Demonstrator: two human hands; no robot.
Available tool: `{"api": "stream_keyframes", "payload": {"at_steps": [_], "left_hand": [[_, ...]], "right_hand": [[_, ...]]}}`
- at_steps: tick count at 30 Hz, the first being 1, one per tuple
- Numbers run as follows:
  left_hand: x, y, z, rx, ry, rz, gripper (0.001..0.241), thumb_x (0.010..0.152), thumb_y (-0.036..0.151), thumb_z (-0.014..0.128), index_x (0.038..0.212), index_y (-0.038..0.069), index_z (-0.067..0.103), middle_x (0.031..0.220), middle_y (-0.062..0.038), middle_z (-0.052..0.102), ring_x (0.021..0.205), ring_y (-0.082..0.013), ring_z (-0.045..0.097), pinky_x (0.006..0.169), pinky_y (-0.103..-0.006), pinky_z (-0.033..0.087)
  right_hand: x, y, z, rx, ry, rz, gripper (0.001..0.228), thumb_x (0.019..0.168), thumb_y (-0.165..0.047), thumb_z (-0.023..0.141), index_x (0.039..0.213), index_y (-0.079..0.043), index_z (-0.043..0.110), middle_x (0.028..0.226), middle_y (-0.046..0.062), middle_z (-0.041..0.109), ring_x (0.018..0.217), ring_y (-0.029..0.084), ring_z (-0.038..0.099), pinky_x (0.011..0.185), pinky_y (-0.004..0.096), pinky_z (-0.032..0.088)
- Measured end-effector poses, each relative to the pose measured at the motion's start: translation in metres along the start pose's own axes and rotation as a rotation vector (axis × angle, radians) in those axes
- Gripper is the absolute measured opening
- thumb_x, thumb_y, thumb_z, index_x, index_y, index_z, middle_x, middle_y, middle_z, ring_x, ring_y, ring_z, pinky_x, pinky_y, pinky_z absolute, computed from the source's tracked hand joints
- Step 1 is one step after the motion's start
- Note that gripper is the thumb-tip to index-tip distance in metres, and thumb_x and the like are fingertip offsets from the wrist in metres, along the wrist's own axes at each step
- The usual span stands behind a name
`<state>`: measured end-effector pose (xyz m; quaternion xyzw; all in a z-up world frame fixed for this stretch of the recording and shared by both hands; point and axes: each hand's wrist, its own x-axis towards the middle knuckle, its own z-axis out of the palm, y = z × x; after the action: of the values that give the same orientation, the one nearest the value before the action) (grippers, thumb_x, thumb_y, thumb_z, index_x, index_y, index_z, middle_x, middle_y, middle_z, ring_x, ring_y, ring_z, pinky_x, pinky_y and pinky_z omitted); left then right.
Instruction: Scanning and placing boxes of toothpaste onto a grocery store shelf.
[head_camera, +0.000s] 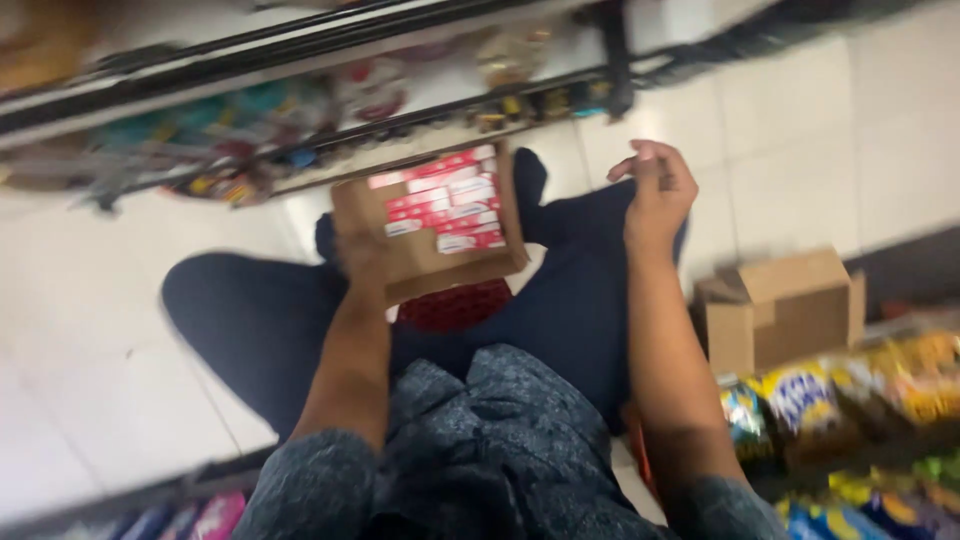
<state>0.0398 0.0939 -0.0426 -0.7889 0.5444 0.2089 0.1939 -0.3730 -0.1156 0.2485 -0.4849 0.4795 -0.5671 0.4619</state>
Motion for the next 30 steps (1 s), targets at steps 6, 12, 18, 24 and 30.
{"api": "stream_keyframes", "payload": {"at_steps": [6, 12, 18, 24, 30], "left_hand": [[0.048, -0.046, 0.035, -0.351, 0.072, -0.376, 0.093, 0.087, 0.057, 0.066, 0.152, 0.001, 0.031, 0.149, -0.023, 0.045, 0.135, -0.0351, 0.045, 0.114, -0.0427, 0.028], [0.054, -0.054, 0.030, -0.310, -0.258, -0.142, 0.059, 0.096, 0.051, 0.061, 0.119, -0.002, 0.073, 0.121, -0.030, 0.068, 0.117, -0.0437, 0.065, 0.103, -0.0482, 0.050], [0.045, -0.072, 0.034, 0.224, -0.173, 0.419, 0.045, 0.106, 0.040, 0.042, 0.117, 0.014, 0.076, 0.121, -0.016, 0.075, 0.113, -0.0379, 0.071, 0.102, -0.0480, 0.055], [0.014, -0.053, -0.027, -0.230, -0.241, -0.171, 0.047, 0.092, 0.047, 0.064, 0.116, 0.008, 0.075, 0.121, -0.024, 0.071, 0.118, -0.0404, 0.065, 0.103, -0.0472, 0.049], [0.006, -0.089, 0.003, -0.022, -0.146, 0.062, 0.037, 0.088, 0.040, 0.065, 0.110, 0.014, 0.079, 0.121, -0.021, 0.070, 0.112, -0.0416, 0.065, 0.099, -0.0464, 0.052]], "right_hand": [[-0.021, 0.053, -0.146, 0.246, 0.717, 0.011, 0.015, 0.104, -0.012, 0.059, 0.104, 0.002, 0.064, 0.072, 0.004, 0.055, 0.066, 0.013, 0.058, 0.066, 0.032, 0.052], [-0.138, 0.231, -0.355, -0.996, 0.498, 0.172, 0.024, 0.091, -0.022, 0.071, 0.099, 0.001, 0.071, 0.092, 0.019, 0.073, 0.089, 0.034, 0.071, 0.079, 0.042, 0.056], [-0.201, 0.261, -0.410, -1.257, -0.005, 0.930, 0.042, 0.089, -0.041, 0.072, 0.105, -0.002, 0.080, 0.105, 0.023, 0.076, 0.106, 0.039, 0.071, 0.100, 0.045, 0.053], [-0.205, 0.319, -0.455, -1.353, -0.062, 0.899, 0.043, 0.084, -0.040, 0.074, 0.111, -0.006, 0.079, 0.127, 0.026, 0.065, 0.123, 0.045, 0.055, 0.104, 0.047, 0.044], [-0.183, 0.332, -0.503, -1.173, -0.138, 1.082, 0.059, 0.086, -0.042, 0.075, 0.129, -0.002, 0.068, 0.134, 0.026, 0.064, 0.123, 0.041, 0.062, 0.101, 0.049, 0.049]]}}
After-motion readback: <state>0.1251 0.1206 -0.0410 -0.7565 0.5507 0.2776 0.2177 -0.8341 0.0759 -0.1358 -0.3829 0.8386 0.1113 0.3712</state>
